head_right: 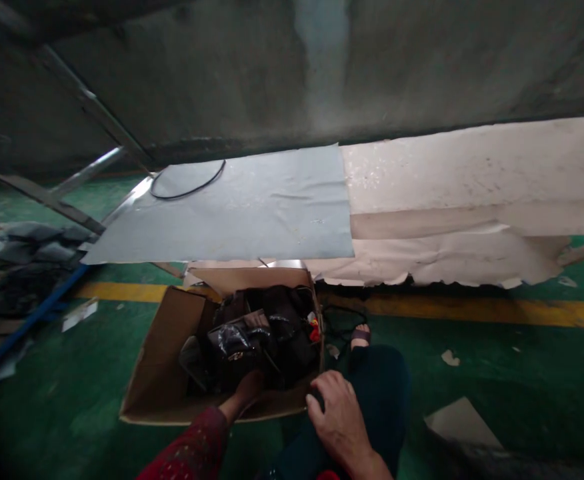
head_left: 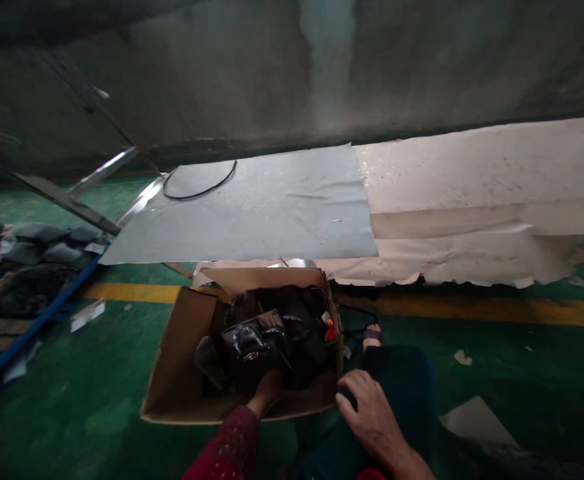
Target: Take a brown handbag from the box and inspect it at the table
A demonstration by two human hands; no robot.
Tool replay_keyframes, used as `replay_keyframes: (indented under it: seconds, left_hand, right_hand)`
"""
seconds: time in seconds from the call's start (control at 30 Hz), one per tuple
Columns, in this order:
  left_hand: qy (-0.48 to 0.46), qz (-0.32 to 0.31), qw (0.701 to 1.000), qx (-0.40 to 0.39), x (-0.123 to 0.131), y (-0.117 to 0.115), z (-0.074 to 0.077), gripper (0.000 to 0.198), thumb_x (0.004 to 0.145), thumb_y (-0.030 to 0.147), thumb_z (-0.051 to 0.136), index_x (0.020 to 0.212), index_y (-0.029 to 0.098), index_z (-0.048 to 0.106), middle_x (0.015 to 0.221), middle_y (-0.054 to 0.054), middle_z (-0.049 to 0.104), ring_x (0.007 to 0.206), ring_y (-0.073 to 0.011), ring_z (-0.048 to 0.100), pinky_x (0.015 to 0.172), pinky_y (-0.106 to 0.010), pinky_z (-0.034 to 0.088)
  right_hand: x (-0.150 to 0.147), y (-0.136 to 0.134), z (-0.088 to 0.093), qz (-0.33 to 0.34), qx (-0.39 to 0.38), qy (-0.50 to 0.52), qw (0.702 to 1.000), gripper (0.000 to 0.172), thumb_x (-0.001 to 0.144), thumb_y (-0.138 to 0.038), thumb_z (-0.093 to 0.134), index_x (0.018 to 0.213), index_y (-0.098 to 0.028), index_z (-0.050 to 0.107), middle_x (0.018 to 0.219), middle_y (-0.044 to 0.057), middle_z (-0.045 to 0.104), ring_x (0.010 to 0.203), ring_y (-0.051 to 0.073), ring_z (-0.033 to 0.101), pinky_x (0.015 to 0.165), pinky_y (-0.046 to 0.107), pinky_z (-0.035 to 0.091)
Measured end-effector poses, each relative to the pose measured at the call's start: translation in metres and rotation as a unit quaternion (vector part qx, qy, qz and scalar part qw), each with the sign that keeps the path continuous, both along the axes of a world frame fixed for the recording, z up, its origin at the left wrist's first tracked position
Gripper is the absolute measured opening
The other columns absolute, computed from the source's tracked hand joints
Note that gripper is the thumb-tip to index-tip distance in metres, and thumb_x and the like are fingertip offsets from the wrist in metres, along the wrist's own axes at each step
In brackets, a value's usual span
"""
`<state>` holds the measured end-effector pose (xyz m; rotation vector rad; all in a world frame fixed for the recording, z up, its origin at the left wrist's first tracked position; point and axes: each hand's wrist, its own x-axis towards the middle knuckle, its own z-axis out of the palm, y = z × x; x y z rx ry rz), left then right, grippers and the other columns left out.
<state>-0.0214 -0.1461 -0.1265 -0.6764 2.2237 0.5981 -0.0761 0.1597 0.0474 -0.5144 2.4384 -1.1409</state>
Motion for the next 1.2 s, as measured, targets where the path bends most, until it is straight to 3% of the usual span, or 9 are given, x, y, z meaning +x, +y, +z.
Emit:
replay_keyframes:
  seconds: [0.1, 0.23, 0.4, 0.53, 0.63, 0.77, 0.87, 1.07, 1.2]
  left_hand:
    - [-0.007, -0.023, 0.999, -0.021, -0.011, -0.01, 0.0, 0.027, 0.099, 0.006, 0.05, 0.121, 0.008, 0.066, 0.127, -0.012, 0.066, 0.121, -0.0209, 0.062, 0.108, -0.039, 0.049]
    - [-0.011, -0.027, 0.994, -0.107, -0.03, -0.023, 0.006, 0.046, 0.097, 0.005, 0.05, 0.143, 0.008, 0.053, 0.151, -0.017, 0.048, 0.142, -0.0276, 0.045, 0.118, -0.043, 0.04]
    - [-0.008, -0.055, 0.98, -0.193, -0.065, -0.05, 0.011, 0.064, 0.099, 0.008, 0.037, 0.162, 0.015, 0.03, 0.169, -0.014, 0.022, 0.154, -0.0335, 0.025, 0.117, -0.047, 0.041]
    - [-0.02, -0.157, 0.969, -0.191, -0.09, -0.073, 0.01, 0.082, 0.087, 0.003, 0.057, 0.163, 0.017, 0.029, 0.17, -0.01, 0.025, 0.158, -0.0368, 0.013, 0.126, -0.06, 0.025]
    - [-0.046, -0.217, 0.959, -0.177, -0.102, -0.08, 0.007, 0.084, 0.083, -0.003, 0.06, 0.161, 0.016, 0.035, 0.165, -0.013, 0.036, 0.158, -0.0368, 0.016, 0.125, -0.072, 0.011]
    - [-0.059, -0.246, 0.952, -0.171, -0.109, -0.083, 0.003, 0.085, 0.08, -0.004, 0.066, 0.159, 0.013, 0.037, 0.155, -0.017, 0.046, 0.145, -0.035, 0.041, 0.116, -0.06, 0.043]
    - [-0.058, -0.249, 0.951, -0.173, -0.102, -0.087, 0.003, 0.076, 0.086, 0.004, 0.068, 0.157, 0.014, 0.041, 0.146, -0.017, 0.052, 0.137, -0.0345, 0.049, 0.101, -0.05, 0.056]
    - [-0.059, -0.27, 0.949, -0.153, -0.049, -0.087, 0.022, 0.054, 0.092, -0.002, 0.052, 0.143, 0.015, 0.057, 0.14, -0.015, 0.055, 0.126, -0.0325, 0.058, 0.103, -0.049, 0.054]
    - [-0.076, -0.269, 0.953, -0.118, -0.01, -0.076, 0.041, 0.06, 0.092, -0.005, 0.041, 0.146, 0.013, 0.058, 0.152, -0.018, 0.049, 0.128, -0.037, 0.057, 0.106, -0.051, 0.051]
  right_hand:
    - [0.001, -0.012, -0.02, 0.036, 0.081, 0.037, 0.995, 0.014, 0.097, -0.019, 0.056, 0.091, -0.015, 0.068, 0.099, 0.008, 0.064, 0.103, 0.03, 0.054, 0.093, 0.05, 0.039]
    - [-0.006, -0.01, -0.029, 0.027, 0.003, 0.128, 0.991, 0.019, 0.1, -0.013, 0.052, 0.084, -0.017, 0.06, 0.087, 0.004, 0.058, 0.088, 0.021, 0.051, 0.082, 0.038, 0.036]
    - [-0.014, -0.015, -0.022, 0.02, -0.042, 0.194, 0.98, 0.019, 0.102, -0.01, 0.053, 0.085, -0.017, 0.055, 0.081, 0.002, 0.054, 0.08, 0.016, 0.049, 0.076, 0.033, 0.034]
    - [-0.018, -0.018, -0.02, 0.018, -0.038, 0.19, 0.981, 0.019, 0.102, -0.009, 0.052, 0.085, -0.017, 0.055, 0.081, 0.002, 0.054, 0.081, 0.017, 0.05, 0.075, 0.034, 0.035]
    - [-0.019, -0.017, -0.021, 0.017, -0.03, 0.186, 0.982, 0.02, 0.101, -0.008, 0.052, 0.084, -0.017, 0.054, 0.08, 0.002, 0.053, 0.08, 0.016, 0.049, 0.075, 0.034, 0.034]
    - [-0.02, -0.015, -0.019, 0.021, -0.022, 0.183, 0.983, 0.02, 0.1, -0.008, 0.052, 0.083, -0.017, 0.054, 0.079, 0.002, 0.053, 0.079, 0.017, 0.049, 0.074, 0.034, 0.034]
    - [-0.02, -0.014, -0.018, 0.021, -0.015, 0.187, 0.982, 0.021, 0.1, -0.008, 0.053, 0.082, -0.018, 0.053, 0.078, 0.002, 0.053, 0.078, 0.016, 0.049, 0.073, 0.034, 0.034]
    - [-0.02, -0.015, -0.022, 0.03, -0.013, 0.21, 0.977, 0.02, 0.102, -0.012, 0.054, 0.083, -0.018, 0.054, 0.077, 0.001, 0.054, 0.076, 0.015, 0.051, 0.072, 0.033, 0.036]
    - [-0.017, -0.016, -0.026, 0.038, -0.019, 0.206, 0.978, 0.018, 0.103, -0.015, 0.054, 0.085, -0.018, 0.056, 0.079, 0.001, 0.056, 0.077, 0.016, 0.053, 0.074, 0.033, 0.038]
